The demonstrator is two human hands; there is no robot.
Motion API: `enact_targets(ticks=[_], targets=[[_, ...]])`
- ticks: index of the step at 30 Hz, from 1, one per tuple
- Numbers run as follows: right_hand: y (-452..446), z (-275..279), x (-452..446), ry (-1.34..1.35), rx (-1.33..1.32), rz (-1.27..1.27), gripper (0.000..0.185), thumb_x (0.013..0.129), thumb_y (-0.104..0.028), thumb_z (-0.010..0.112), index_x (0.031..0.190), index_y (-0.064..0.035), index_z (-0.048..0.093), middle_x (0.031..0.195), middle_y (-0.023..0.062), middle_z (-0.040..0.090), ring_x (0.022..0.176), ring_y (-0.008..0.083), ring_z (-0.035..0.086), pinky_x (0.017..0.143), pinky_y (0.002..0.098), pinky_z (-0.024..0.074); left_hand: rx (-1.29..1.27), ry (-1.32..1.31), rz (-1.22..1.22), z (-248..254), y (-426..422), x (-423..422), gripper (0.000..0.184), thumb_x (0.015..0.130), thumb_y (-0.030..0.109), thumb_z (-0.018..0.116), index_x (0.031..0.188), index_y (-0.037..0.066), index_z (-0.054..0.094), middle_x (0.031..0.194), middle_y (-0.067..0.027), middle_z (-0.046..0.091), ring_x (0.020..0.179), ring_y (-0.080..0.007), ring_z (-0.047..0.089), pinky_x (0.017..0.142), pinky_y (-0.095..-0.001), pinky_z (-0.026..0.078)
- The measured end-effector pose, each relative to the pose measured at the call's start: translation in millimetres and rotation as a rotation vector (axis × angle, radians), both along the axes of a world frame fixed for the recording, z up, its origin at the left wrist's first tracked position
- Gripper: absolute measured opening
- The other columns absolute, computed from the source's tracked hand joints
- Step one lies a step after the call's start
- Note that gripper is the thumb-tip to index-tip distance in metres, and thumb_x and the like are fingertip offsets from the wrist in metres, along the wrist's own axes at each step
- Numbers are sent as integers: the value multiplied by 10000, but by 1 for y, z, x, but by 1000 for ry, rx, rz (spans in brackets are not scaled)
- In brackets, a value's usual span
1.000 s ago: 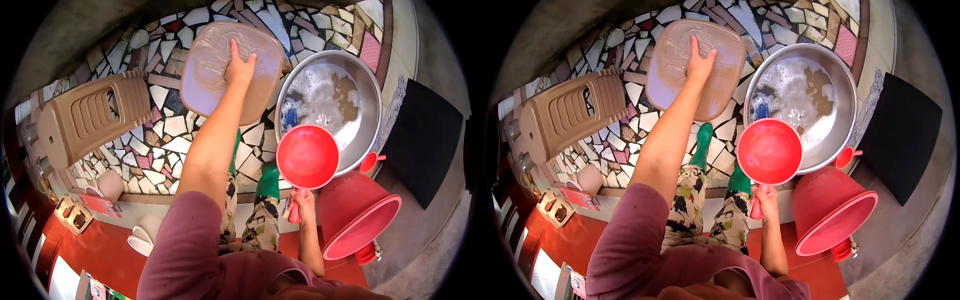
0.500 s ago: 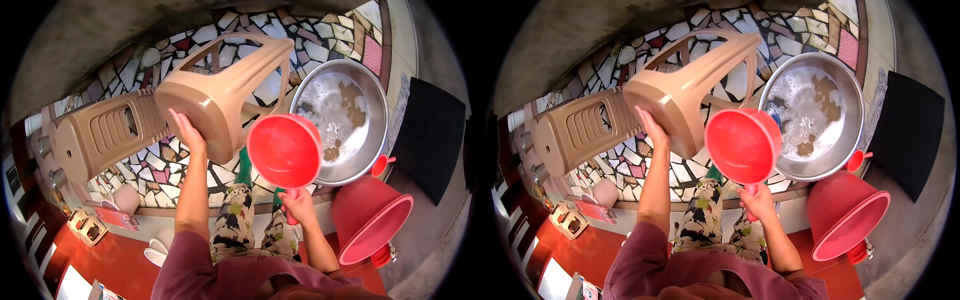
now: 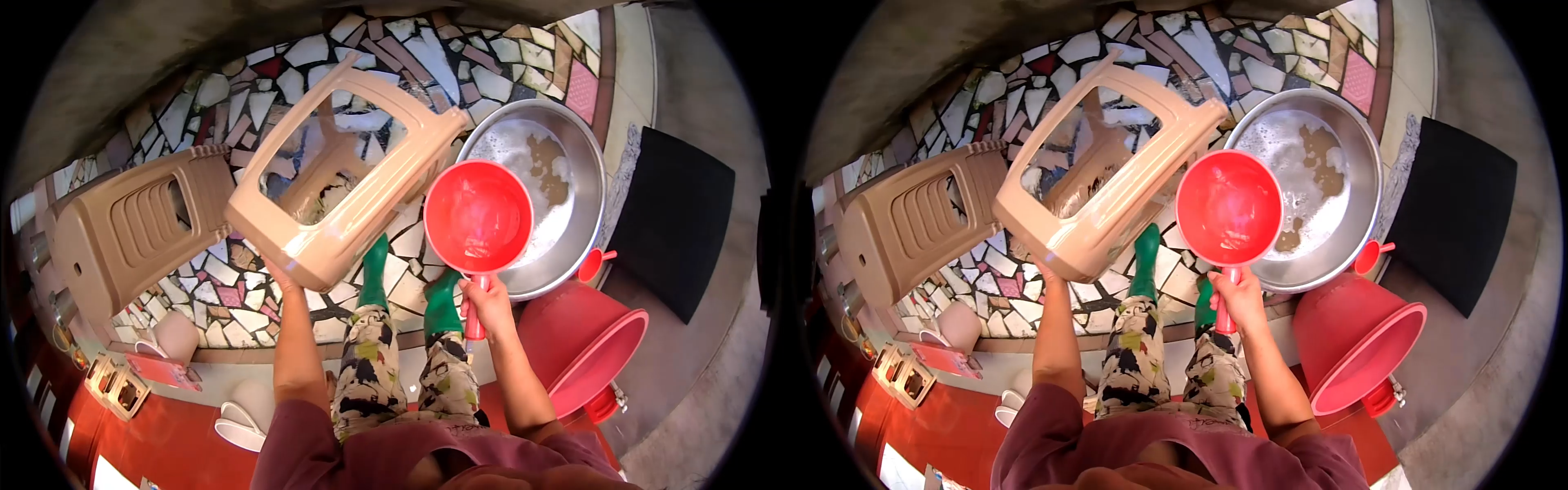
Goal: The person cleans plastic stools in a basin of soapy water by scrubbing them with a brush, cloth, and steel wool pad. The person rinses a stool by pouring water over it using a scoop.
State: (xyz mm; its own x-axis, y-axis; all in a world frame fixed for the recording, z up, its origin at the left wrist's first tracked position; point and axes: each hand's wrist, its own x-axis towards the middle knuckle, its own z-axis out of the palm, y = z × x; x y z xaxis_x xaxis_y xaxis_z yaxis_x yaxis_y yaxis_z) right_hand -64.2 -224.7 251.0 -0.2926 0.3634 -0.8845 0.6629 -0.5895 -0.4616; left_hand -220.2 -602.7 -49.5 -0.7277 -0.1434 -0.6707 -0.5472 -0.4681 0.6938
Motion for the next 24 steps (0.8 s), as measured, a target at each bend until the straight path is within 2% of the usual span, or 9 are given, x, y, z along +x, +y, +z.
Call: enact_targets(ticks=[2,8,10,11,12,14,15,20,24], targets=[[8,-3,-2,-8,64,-11,209,859,-64,628,1037,-18,528,681,37,542,497,126,537,461,263,469,97,-25,-1,8,0,-5,555,966,546,407,1237,71,500,1139,-70,551,1062,-248,533,953,-382,436],[24,-12,-10,-31,62,31,201,842,-86,675,986,-29,545,695,13,541,498,115,532,462,264,474,26,-22,-68,18,-2,-25,490,979,503,411,1179,72,532,1075,-57,588,984,-225,571,876,-349,487],[30,-23,-3,-22,49,1,189,844,-97,678,967,-34,549,691,13,544,498,116,533,462,264,474,-1,-10,-100,48,14,-38,477,988,489,394,1167,70,535,1083,-54,590,992,-221,573,872,-342,490],[36,-35,8,-17,13,-83,181,847,-108,676,958,-38,551,691,15,549,500,117,537,460,266,477,-124,31,-205,56,17,-43,535,987,530,371,1216,69,518,1131,-59,580,1030,-220,566,897,-334,478],[41,-45,18,-11,-24,-167,174,851,-118,674,948,-42,553,692,18,554,502,119,540,457,269,479,-121,31,-210,57,17,-49,535,987,530,371,1216,69,518,1131,-59,580,1030,-220,566,897,-334,478],[49,-57,36,-29,-10,-197,169,853,-130,671,940,-41,557,691,25,557,501,123,542,449,278,485,-33,-107,-174,56,9,-59,669,960,619,352,1315,65,474,1242,-76,549,1113,-228,536,958,-332,441],[52,-60,44,-52,10,-226,163,853,-125,668,934,-38,557,689,27,554,498,125,541,445,280,486,-74,-204,-195,73,14,-65,817,904,717,351,1399,70,414,1338,-78,504,1183,-237,494,1014,-345,393],[56,-68,58,-139,79,-244,161,850,-105,661,922,-23,543,681,42,542,491,144,542,436,283,489,-233,-242,-292,100,15,-85,921,834,798,368,1411,81,419,1370,-62,486,1208,-254,477,1019,-371,380],[52,-61,19,-61,25,-151,219,855,-137,683,965,-23,532,691,38,539,497,138,542,441,279,483,-284,-315,-292,101,21,-88,957,803,822,390,1397,74,445,1348,-71,503,1177,-255,498,997,-367,396]])
